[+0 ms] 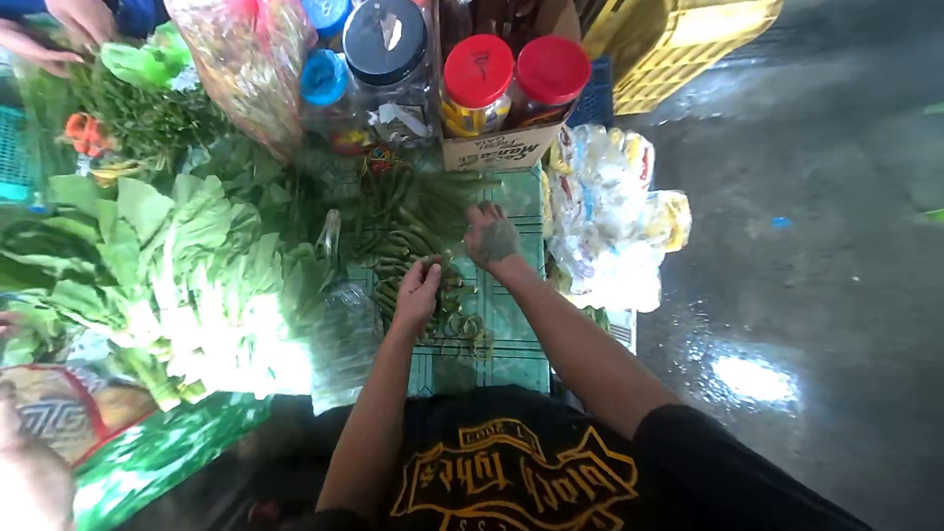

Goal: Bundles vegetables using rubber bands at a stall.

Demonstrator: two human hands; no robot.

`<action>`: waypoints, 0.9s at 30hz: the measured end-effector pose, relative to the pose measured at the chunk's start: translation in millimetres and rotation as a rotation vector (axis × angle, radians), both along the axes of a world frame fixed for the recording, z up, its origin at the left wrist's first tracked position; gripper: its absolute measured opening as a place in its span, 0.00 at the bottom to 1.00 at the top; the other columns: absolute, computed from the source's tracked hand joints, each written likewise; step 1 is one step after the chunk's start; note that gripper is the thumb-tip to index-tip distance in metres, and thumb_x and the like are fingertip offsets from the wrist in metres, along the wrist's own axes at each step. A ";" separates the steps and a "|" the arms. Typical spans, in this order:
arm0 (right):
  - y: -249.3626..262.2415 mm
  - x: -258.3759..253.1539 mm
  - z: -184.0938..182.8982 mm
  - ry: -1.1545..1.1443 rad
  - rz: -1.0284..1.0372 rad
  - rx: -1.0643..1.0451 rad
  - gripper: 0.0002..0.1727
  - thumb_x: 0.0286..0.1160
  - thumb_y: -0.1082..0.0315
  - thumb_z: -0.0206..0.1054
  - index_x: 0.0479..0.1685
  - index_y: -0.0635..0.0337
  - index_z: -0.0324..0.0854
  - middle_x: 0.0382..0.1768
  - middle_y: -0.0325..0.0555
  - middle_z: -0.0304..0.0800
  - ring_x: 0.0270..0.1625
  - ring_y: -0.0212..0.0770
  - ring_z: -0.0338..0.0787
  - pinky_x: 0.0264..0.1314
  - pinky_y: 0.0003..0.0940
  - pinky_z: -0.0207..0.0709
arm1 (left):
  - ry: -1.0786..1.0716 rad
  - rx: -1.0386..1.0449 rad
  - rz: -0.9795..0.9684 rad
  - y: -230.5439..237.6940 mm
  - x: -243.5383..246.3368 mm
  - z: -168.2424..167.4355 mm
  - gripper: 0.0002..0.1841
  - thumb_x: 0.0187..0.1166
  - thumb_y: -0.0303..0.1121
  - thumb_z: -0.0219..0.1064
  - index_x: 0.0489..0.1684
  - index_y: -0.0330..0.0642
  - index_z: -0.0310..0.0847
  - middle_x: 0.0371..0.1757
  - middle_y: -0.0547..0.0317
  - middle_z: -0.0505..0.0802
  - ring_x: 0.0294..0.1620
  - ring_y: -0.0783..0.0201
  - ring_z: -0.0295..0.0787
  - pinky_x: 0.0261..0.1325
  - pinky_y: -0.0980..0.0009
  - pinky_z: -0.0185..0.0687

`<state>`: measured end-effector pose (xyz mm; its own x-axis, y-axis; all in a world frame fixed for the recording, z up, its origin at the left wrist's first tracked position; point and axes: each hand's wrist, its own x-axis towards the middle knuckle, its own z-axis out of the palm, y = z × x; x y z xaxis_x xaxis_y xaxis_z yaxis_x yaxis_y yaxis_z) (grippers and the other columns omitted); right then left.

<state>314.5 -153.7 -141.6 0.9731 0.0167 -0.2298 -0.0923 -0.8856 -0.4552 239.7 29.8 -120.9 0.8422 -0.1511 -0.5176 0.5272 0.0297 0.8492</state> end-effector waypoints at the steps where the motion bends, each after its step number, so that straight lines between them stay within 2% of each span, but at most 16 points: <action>1: 1.7 -0.2 -9.0 -0.085 0.020 -0.084 0.15 0.75 0.70 0.64 0.58 0.60 0.84 0.63 0.63 0.85 0.69 0.67 0.83 0.60 0.63 0.82 | 0.037 -0.067 0.039 -0.6 0.9 2.0 0.16 0.92 0.32 0.54 0.71 0.36 0.76 0.49 0.45 0.92 0.43 0.55 0.92 0.51 0.58 0.92; 3: 1.7 -1.5 -21.6 -0.183 0.038 -0.155 0.12 0.73 0.72 0.65 0.53 0.62 0.84 0.59 0.64 0.86 0.66 0.66 0.86 0.58 0.62 0.82 | 0.080 -0.164 0.090 0.6 1.8 7.1 0.16 0.93 0.32 0.53 0.72 0.36 0.76 0.56 0.44 0.91 0.49 0.52 0.93 0.56 0.55 0.91; 6: -2.3 1.3 -23.6 -0.174 0.031 -0.154 0.14 0.73 0.66 0.65 0.52 0.64 0.86 0.60 0.64 0.86 0.66 0.65 0.85 0.59 0.61 0.82 | 0.116 -0.244 0.144 4.0 5.8 16.4 0.17 0.94 0.35 0.49 0.72 0.37 0.75 0.59 0.44 0.90 0.51 0.50 0.93 0.56 0.53 0.91; 8: -13.9 2.1 -5.8 -0.154 -0.010 -0.024 0.18 0.75 0.61 0.66 0.57 0.63 0.86 0.63 0.65 0.84 0.67 0.65 0.84 0.65 0.63 0.80 | 0.133 -0.269 0.171 8.2 10.2 18.3 0.19 0.96 0.37 0.46 0.73 0.38 0.73 0.59 0.43 0.90 0.53 0.49 0.93 0.57 0.52 0.90; 9: -23.4 0.5 9.6 -0.171 -0.015 0.081 0.19 0.77 0.61 0.66 0.60 0.63 0.86 0.63 0.66 0.84 0.65 0.64 0.86 0.65 0.62 0.82 | 0.131 -0.253 0.171 11.2 12.0 19.0 0.20 0.97 0.40 0.43 0.74 0.39 0.72 0.59 0.45 0.91 0.54 0.50 0.93 0.57 0.53 0.90; 12: -56.9 -15.6 61.6 -0.247 0.101 0.437 0.16 0.83 0.62 0.62 0.60 0.62 0.83 0.54 0.56 0.86 0.46 0.47 0.90 0.49 0.46 0.88 | 0.149 -0.232 0.204 22.9 13.2 17.0 0.28 0.96 0.51 0.34 0.76 0.40 0.70 0.57 0.48 0.92 0.56 0.52 0.93 0.61 0.53 0.89; 14: -69.7 -26.1 93.6 -0.233 0.245 0.601 0.14 0.78 0.66 0.62 0.57 0.62 0.84 0.50 0.50 0.87 0.42 0.40 0.89 0.46 0.41 0.88 | 0.138 -0.224 0.226 27.4 12.8 10.9 0.32 0.95 0.55 0.32 0.74 0.41 0.72 0.54 0.49 0.93 0.54 0.53 0.93 0.60 0.52 0.89; 16: -68.9 -31.2 110.4 -0.157 0.394 0.675 0.12 0.75 0.68 0.66 0.54 0.61 0.85 0.49 0.46 0.88 0.42 0.36 0.89 0.46 0.36 0.90 | 0.062 -0.181 0.163 23.9 10.9 2.9 0.31 0.95 0.54 0.35 0.75 0.39 0.71 0.55 0.48 0.92 0.53 0.53 0.92 0.60 0.52 0.89; 18: -52.4 -33.5 109.0 -0.073 0.456 0.657 0.12 0.75 0.68 0.71 0.54 0.59 0.88 0.47 0.44 0.89 0.40 0.34 0.89 0.46 0.35 0.90 | -0.053 -0.175 -0.021 13.7 7.6 -0.5 0.29 0.93 0.53 0.42 0.75 0.38 0.70 0.53 0.50 0.92 0.53 0.56 0.91 0.61 0.54 0.88; 19: -39.8 -34.6 103.0 -0.053 0.429 0.637 0.11 0.75 0.67 0.73 0.53 0.58 0.88 0.44 0.43 0.91 0.38 0.34 0.90 0.45 0.36 0.90 | -0.091 -0.203 -0.104 6.4 5.6 1.2 0.27 0.90 0.52 0.50 0.75 0.39 0.71 0.53 0.51 0.92 0.52 0.57 0.91 0.60 0.55 0.88; 21: -18.3 -36.7 85.2 -0.029 0.309 0.593 0.11 0.74 0.66 0.75 0.51 0.58 0.88 0.40 0.44 0.92 0.37 0.37 0.92 0.45 0.41 0.91 | -0.094 -0.261 -0.183 -9.4 -0.5 8.2 0.22 0.90 0.42 0.57 0.75 0.38 0.71 0.50 0.50 0.92 0.49 0.58 0.91 0.57 0.58 0.89; 23: -11.7 -32.2 70.9 0.033 0.194 0.671 0.12 0.75 0.63 0.75 0.52 0.58 0.89 0.39 0.44 0.94 0.35 0.37 0.92 0.43 0.40 0.91 | -0.038 -0.308 -0.135 -17.1 -4.2 9.2 0.18 0.92 0.36 0.54 0.74 0.37 0.70 0.47 0.50 0.91 0.46 0.58 0.92 0.54 0.59 0.90; 25: -13.8 -20.5 54.9 0.132 0.056 0.767 0.13 0.83 0.61 0.68 0.53 0.61 0.88 0.39 0.47 0.93 0.34 0.40 0.92 0.39 0.41 0.90 | 0.055 -0.360 -0.040 -10.8 -8.8 8.1 0.18 0.94 0.37 0.48 0.73 0.36 0.70 0.48 0.50 0.90 0.46 0.57 0.91 0.54 0.59 0.90; 26: -15.9 -10.9 41.9 0.121 -0.018 0.689 0.14 0.85 0.59 0.65 0.54 0.61 0.88 0.40 0.49 0.94 0.36 0.43 0.93 0.42 0.44 0.90 | 0.101 -0.404 0.005 -4.5 -12.0 7.7 0.19 0.95 0.38 0.46 0.74 0.37 0.70 0.49 0.50 0.90 0.47 0.56 0.91 0.55 0.57 0.90; 27: -18.8 -0.2 30.4 0.100 -0.066 0.543 0.16 0.86 0.60 0.63 0.57 0.61 0.88 0.47 0.53 0.93 0.46 0.48 0.94 0.53 0.51 0.89 | 0.132 -0.454 0.045 1.7 -15.1 7.0 0.20 0.96 0.39 0.45 0.74 0.38 0.71 0.50 0.49 0.90 0.48 0.55 0.91 0.55 0.54 0.90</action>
